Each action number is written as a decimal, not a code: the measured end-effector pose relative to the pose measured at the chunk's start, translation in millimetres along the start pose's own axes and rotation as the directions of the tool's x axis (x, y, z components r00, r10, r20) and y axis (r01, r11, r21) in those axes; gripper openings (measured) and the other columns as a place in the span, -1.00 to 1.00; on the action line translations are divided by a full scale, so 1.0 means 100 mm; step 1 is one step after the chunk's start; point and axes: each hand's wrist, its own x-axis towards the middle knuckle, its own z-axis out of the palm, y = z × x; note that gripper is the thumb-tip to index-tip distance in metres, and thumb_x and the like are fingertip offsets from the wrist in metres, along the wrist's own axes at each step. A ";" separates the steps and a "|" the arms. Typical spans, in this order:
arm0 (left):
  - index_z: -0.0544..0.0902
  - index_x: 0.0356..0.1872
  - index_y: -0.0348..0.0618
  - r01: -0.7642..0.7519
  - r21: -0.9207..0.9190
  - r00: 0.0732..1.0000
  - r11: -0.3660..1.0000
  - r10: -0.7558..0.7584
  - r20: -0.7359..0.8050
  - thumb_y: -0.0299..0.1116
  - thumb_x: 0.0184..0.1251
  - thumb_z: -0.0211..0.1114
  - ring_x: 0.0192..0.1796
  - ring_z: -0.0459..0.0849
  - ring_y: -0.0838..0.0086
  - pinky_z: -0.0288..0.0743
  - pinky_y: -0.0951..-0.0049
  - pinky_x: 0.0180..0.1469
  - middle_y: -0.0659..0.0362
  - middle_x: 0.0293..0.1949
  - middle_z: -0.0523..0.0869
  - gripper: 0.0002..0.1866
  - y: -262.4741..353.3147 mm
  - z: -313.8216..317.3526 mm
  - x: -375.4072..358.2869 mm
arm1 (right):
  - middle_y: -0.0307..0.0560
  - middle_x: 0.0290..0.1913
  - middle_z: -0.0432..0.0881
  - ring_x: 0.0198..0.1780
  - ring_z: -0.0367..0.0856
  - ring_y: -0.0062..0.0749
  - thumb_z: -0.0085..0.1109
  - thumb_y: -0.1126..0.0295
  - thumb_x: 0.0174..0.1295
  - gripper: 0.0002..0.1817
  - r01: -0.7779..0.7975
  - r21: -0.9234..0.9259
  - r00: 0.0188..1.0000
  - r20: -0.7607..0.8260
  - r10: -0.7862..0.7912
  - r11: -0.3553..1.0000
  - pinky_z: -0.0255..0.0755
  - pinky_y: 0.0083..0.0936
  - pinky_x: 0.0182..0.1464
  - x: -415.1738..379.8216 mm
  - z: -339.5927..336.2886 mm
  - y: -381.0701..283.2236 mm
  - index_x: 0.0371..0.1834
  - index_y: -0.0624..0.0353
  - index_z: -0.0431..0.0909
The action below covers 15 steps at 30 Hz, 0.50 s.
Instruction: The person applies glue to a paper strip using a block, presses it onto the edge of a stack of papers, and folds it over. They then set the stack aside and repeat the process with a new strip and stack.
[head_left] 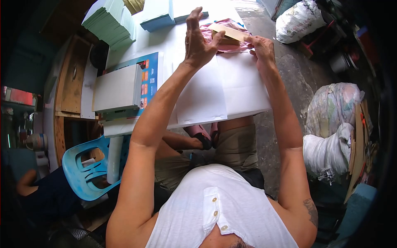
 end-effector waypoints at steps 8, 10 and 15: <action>-0.14 0.70 0.13 -0.316 -0.029 0.744 0.948 0.266 0.613 0.13 0.37 0.35 0.66 0.15 0.15 -0.33 -0.33 0.66 0.13 0.69 0.08 0.07 -0.17 0.19 -0.08 | -0.15 -0.49 0.70 -0.49 0.55 -0.57 0.43 0.26 0.05 -0.75 -0.044 -0.026 0.999 -0.014 0.044 0.999 0.38 -0.62 -0.47 0.14 -0.03 0.16 -0.46 0.26 0.73; -0.16 0.71 0.19 -0.325 -0.016 0.739 0.945 0.265 0.620 0.20 0.39 0.30 0.68 0.11 0.12 -0.39 -0.38 0.64 0.12 0.69 0.06 0.05 -0.21 0.23 -0.07 | -0.14 -0.48 0.71 -0.49 0.56 -0.57 0.43 0.26 0.06 -0.75 -0.057 -0.028 0.998 -0.010 0.056 0.998 0.41 -0.61 -0.46 0.14 -0.04 0.17 -0.47 0.26 0.73; -0.18 0.71 0.24 -0.279 0.068 0.740 0.958 0.169 0.651 0.17 0.36 0.34 0.66 0.16 0.16 -0.43 -0.38 0.64 0.14 0.67 0.14 0.08 -0.19 0.18 -0.01 | -0.15 -0.48 0.70 -0.47 0.56 -0.58 0.42 0.30 0.12 -0.78 -0.071 -0.054 0.997 -0.043 0.069 0.996 0.48 -0.57 -0.44 0.12 -0.05 0.20 -0.46 0.26 0.73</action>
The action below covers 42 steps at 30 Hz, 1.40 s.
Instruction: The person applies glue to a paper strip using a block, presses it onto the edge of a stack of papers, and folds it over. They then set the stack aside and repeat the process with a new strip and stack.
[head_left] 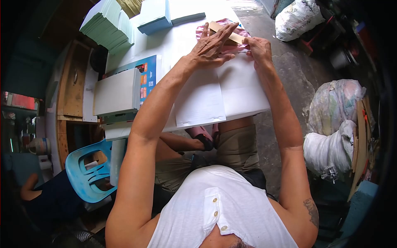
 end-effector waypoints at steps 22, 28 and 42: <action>-0.04 0.69 0.21 0.139 -0.264 0.950 0.954 -0.203 -0.235 0.17 0.50 0.14 0.62 0.25 0.06 -0.27 -0.31 0.66 -0.07 0.62 0.21 -0.12 -0.23 -0.10 0.07 | -0.21 -0.17 0.68 -0.24 0.65 -0.52 0.36 0.49 0.26 -0.95 0.488 -0.509 0.771 -0.130 -0.623 0.710 0.56 -0.57 -0.27 -0.98 -0.77 -0.39 -0.29 0.22 0.68; 0.32 0.56 -0.07 0.440 -0.530 0.858 0.725 -0.513 0.011 -0.68 0.34 0.22 0.51 0.48 0.23 0.39 0.34 0.55 -0.10 0.48 0.46 -0.26 -0.71 0.02 0.02 | -0.13 -0.09 0.68 -0.15 0.70 -0.44 0.33 0.60 0.26 -0.92 0.622 -0.646 0.639 0.092 -0.764 0.442 0.61 -0.54 -0.30 -1.31 -0.94 -0.61 -0.24 0.19 0.68; 0.69 0.15 -0.19 0.327 -0.058 0.832 0.943 -0.316 -0.456 -0.40 0.36 0.40 0.05 0.77 0.03 0.66 0.14 0.20 -0.12 0.06 0.76 -0.65 -0.53 -0.28 -0.08 | 0.02 -0.38 0.69 -0.40 0.63 -0.33 0.39 0.74 0.05 -0.77 0.901 -0.364 0.408 0.524 -0.747 0.237 0.42 -0.47 -0.40 -2.12 -0.86 -1.18 -0.23 0.31 0.64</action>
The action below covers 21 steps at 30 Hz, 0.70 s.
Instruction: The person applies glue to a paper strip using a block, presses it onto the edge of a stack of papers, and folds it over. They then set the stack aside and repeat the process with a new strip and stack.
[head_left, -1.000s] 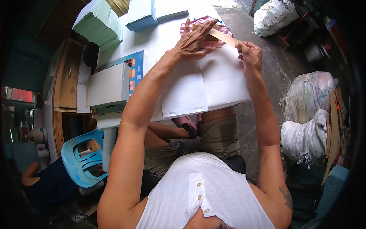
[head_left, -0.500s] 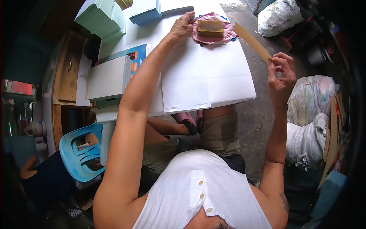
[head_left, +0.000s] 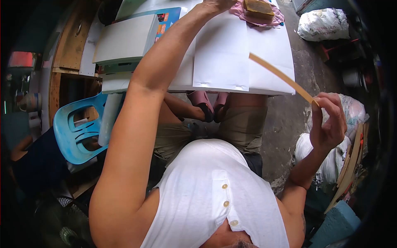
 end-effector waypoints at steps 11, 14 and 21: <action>0.79 0.02 0.08 -0.245 0.072 0.957 0.967 0.229 0.180 0.15 0.14 0.57 -0.04 0.62 0.30 0.65 0.34 -0.11 0.22 -0.07 0.71 -0.48 1.17 -1.19 -2.01 | -0.15 -0.52 0.60 -0.53 0.55 -0.34 0.43 0.71 -0.14 -0.75 -0.382 0.465 0.847 0.521 0.102 0.799 0.35 -0.43 -0.52 -0.25 0.60 -0.30 -0.40 0.21 0.63; 0.78 0.06 0.12 -0.276 0.189 0.951 0.942 0.238 0.199 0.13 0.17 0.53 0.06 0.55 0.28 0.53 0.21 0.00 0.25 0.03 0.66 -0.50 1.24 -1.10 -2.21 | -0.17 -0.51 0.58 -0.53 0.54 -0.37 0.41 0.71 -0.10 -0.76 -0.436 0.474 0.806 0.584 0.098 0.765 0.36 -0.44 -0.52 -0.30 0.72 -0.34 -0.39 0.19 0.63; 0.78 0.10 0.15 -0.166 0.166 0.976 0.972 0.137 0.172 0.12 0.21 0.49 0.11 0.49 0.25 0.41 0.15 0.11 0.28 0.07 0.63 -0.51 1.27 -1.02 -2.19 | -0.18 -0.51 0.58 -0.54 0.53 -0.38 0.39 0.72 -0.10 -0.77 -0.443 0.448 0.806 0.579 0.126 0.776 0.36 -0.45 -0.51 -0.30 0.73 -0.35 -0.39 0.20 0.62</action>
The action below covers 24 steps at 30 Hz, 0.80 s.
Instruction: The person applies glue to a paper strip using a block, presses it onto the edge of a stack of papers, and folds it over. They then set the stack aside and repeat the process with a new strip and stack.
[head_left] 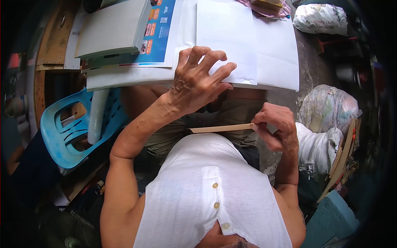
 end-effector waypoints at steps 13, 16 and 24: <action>0.72 0.07 -0.22 0.567 -0.800 0.729 0.195 -0.572 0.377 -0.08 0.49 0.38 -0.36 0.57 0.66 0.47 0.63 -0.31 0.24 -0.29 0.71 -0.60 0.13 -0.67 -0.28 | -0.33 -0.44 0.63 -0.45 0.43 -0.78 0.37 0.54 0.31 -0.91 -0.278 0.506 0.887 -0.192 0.420 0.817 0.24 -0.77 -0.40 0.02 -0.09 0.19 -0.30 0.32 0.64; 0.71 0.03 -0.29 0.595 -0.800 0.634 -0.075 -0.568 0.524 -0.20 0.53 0.37 -0.36 0.57 0.72 0.47 0.65 -0.34 0.24 -0.30 0.71 -0.67 0.22 -0.63 -0.38 | -0.32 -0.44 0.63 -0.45 0.41 -0.83 0.36 0.52 0.33 -0.90 -0.407 0.583 0.827 -0.091 0.554 0.703 0.20 -0.81 -0.39 0.05 -0.12 0.30 -0.30 0.31 0.65; 0.74 -0.18 -0.32 0.669 -0.728 0.387 -0.149 -0.767 0.512 -0.46 0.47 0.39 -0.51 0.54 0.76 0.43 0.70 -0.53 0.27 -0.49 0.69 -0.89 0.37 -0.52 -0.32 | -0.37 -0.48 0.60 -0.49 0.35 -0.87 0.39 0.48 0.32 -0.87 -0.494 0.570 0.771 -0.062 0.634 0.657 0.15 -0.82 -0.42 0.09 -0.05 0.40 -0.32 0.32 0.65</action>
